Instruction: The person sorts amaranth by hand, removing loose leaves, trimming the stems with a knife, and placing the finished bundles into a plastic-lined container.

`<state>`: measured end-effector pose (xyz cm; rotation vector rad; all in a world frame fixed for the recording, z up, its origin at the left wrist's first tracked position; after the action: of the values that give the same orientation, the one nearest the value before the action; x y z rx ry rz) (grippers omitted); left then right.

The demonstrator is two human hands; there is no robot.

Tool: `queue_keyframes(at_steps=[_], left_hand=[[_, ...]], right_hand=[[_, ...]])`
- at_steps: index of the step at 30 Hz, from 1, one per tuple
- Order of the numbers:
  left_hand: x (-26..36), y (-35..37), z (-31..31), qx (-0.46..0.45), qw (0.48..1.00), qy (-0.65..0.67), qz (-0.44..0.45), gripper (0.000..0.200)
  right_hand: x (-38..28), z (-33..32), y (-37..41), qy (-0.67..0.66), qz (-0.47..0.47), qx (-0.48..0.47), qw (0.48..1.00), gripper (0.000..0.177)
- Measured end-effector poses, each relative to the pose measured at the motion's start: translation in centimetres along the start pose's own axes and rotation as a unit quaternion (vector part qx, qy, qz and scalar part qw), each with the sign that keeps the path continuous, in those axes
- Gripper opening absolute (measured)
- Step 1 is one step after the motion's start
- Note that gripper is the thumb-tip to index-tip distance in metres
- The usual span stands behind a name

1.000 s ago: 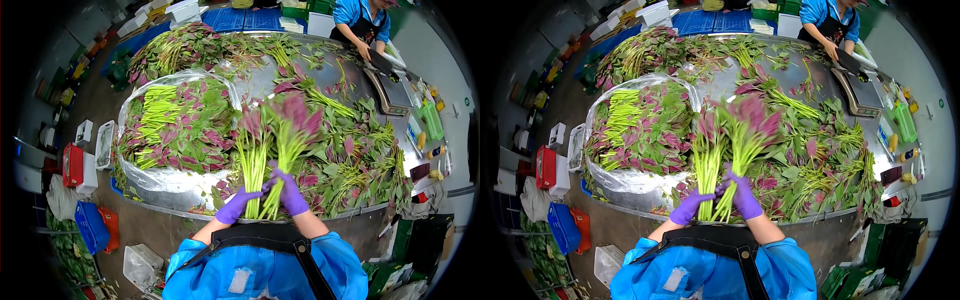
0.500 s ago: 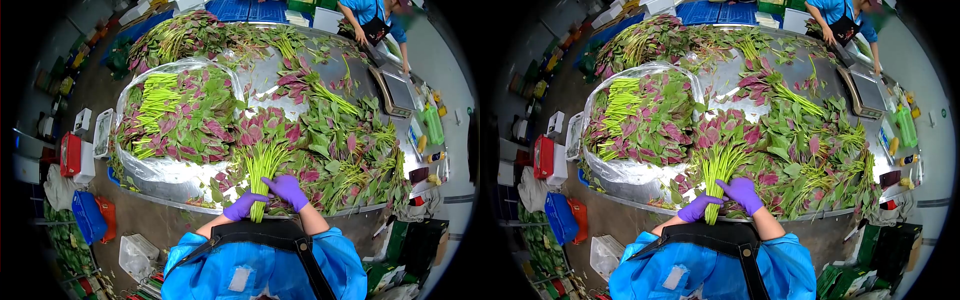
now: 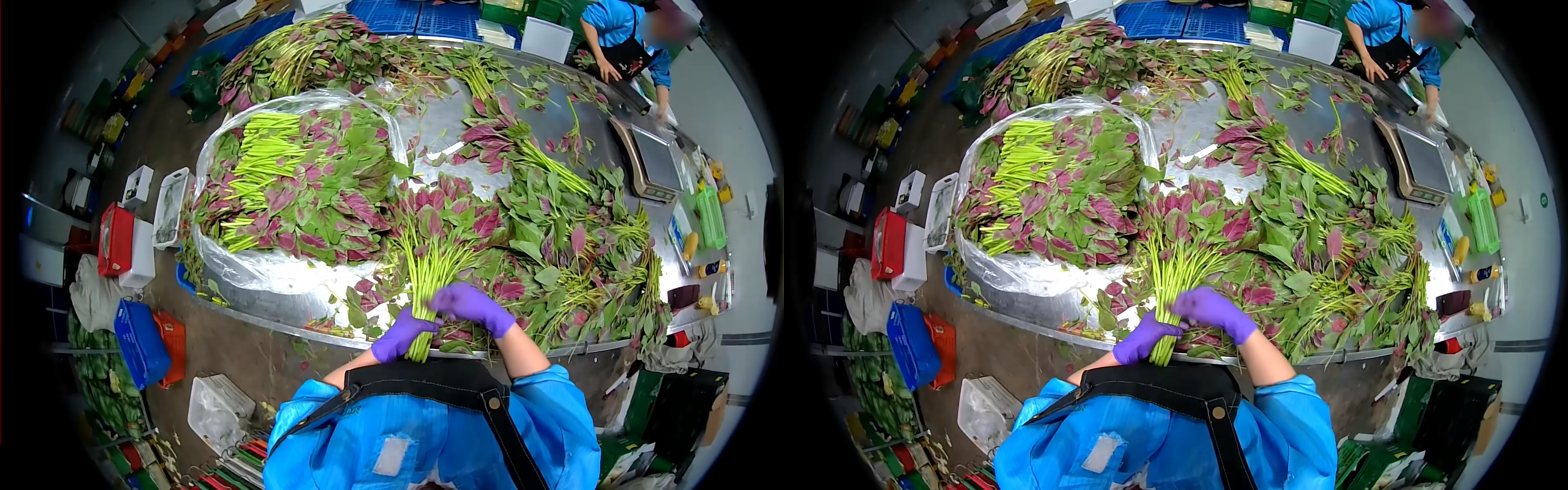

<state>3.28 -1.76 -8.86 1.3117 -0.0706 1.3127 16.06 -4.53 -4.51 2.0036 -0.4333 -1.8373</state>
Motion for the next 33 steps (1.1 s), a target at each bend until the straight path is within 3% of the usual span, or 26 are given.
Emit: queue_keyframes(at_steps=[1,3,4,5,6,7,9,13,15,17,18,20,21,22,23,24,25,27,28,30,32,33], left_hand=[[0.6,0.2,0.0,0.003,0.999,-0.047,0.007,0.041],[0.8,0.2,0.0,0.006,0.996,-0.093,0.014,0.042],[0.4,0.0,0.0,0.003,0.998,-0.065,0.014,0.041],[0.2,-0.2,0.1,0.0,0.999,-0.036,0.013,0.041],[0.1,-0.2,0.3,-0.001,0.999,-0.036,0.013,0.041],[0.1,-0.2,0.5,0.014,0.998,-0.052,0.018,0.037],[-0.1,-0.4,0.6,0.028,0.997,-0.07,0.025,0.034],[-0.4,-0.3,0.3,0.051,0.995,-0.079,0.039,0.035],[-0.2,-0.3,0.0,0.06,0.993,-0.09,0.043,0.035],[-0.2,-0.4,-0.1,0.047,0.997,-0.037,0.058,0.035],[0.9,0.2,0.2,0.055,0.994,-0.066,0.07,0.035],[0.2,-0.3,-0.3,0.039,0.995,-0.076,0.046,0.038],[-0.4,-0.7,-0.3,0.023,0.996,-0.088,0.02,0.042],[-0.4,-0.9,-0.3,0.03,0.994,-0.088,0.056,0.039],[-0.8,-1.2,-0.2,0.028,0.994,-0.089,0.056,0.039],[-0.8,-1.1,-0.2,0.035,0.994,-0.096,0.046,0.038],[-0.9,-1.1,-0.1,0.043,0.993,-0.104,0.037,0.037],[-1.2,-1.2,0.0,0.053,0.989,-0.131,0.036,0.038],[-1.2,-1.2,0.1,0.055,0.99,-0.123,0.042,0.037],[-0.9,-1.0,0.0,0.057,0.99,-0.12,0.049,0.036],[-0.1,-0.5,0.2,0.044,0.995,-0.05,0.069,0.036],[0.2,-0.2,0.1,0.046,0.996,-0.05,0.065,0.036]], right_hand=[[-0.3,-0.4,1.1,0.002,0.0,-0.002,1.0,0.025],[0.5,1.9,3.4,0.01,0.083,-0.251,0.965,0.017],[0.6,0.9,2.9,0.023,0.056,-0.165,0.984,0.014],[0.8,0.9,2.0,0.025,0.057,-0.165,0.984,0.014],[0.0,-1.1,0.1,0.024,-0.007,0.019,1.0,0.013],[-1.3,-3.2,-0.6,0.022,-0.07,0.203,0.976,0.012],[-5.2,-4.1,-1.6,0.122,-0.17,0.341,0.916,0.018],[-3.1,-3.7,-4.9,0.229,-0.191,0.328,0.896,0.016],[-2.1,-2.6,-4.4,0.249,-0.117,0.205,0.939,0.014],[-2.4,-0.1,-1.3,0.059,-0.026,-0.063,0.996,0.013],[-2.5,-0.3,0.0,0.059,-0.025,-0.064,0.996,0.013],[-1.7,1.4,2.6,0.163,0.01,-0.27,0.949,0.015],[-1.2,1.4,2.4,0.164,0.012,-0.269,0.949,0.015],[-1.1,-0.3,1.1,0.257,-0.04,-0.112,0.959,0.016],[-1.8,-1.9,0.8,0.34,-0.09,0.05,0.935,0.018],[-4.4,-2.8,0.8,0.203,-0.058,0.112,0.971,0.016],[-4.2,-2.5,-0.6,0.202,-0.056,0.115,0.971,0.016],[-3.7,-3.6,-2.4,0.232,-0.184,0.288,0.91,0.019],[-2.8,-3.5,-3.0,0.23,-0.184,0.29,0.911,0.019],[-1.2,-1.9,-4.9,0.33,-0.147,0.168,0.917,0.02],[-3.1,0.1,-0.9,0.219,-0.043,-0.093,0.97,0.021],[-2.0,1.2,0.7,0.189,-0.058,-0.224,0.954,0.024]])
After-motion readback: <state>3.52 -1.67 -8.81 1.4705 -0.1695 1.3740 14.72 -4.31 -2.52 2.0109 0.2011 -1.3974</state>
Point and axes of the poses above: each hand's wrist, its own y-axis away from the middle knuckle, its own z-axis out of the palm, x = y × z, the point moved 6 cm from there along -y, towards the middle knuckle, and after that the axes turned 7 degrees about -y, right-handed, at the moved point
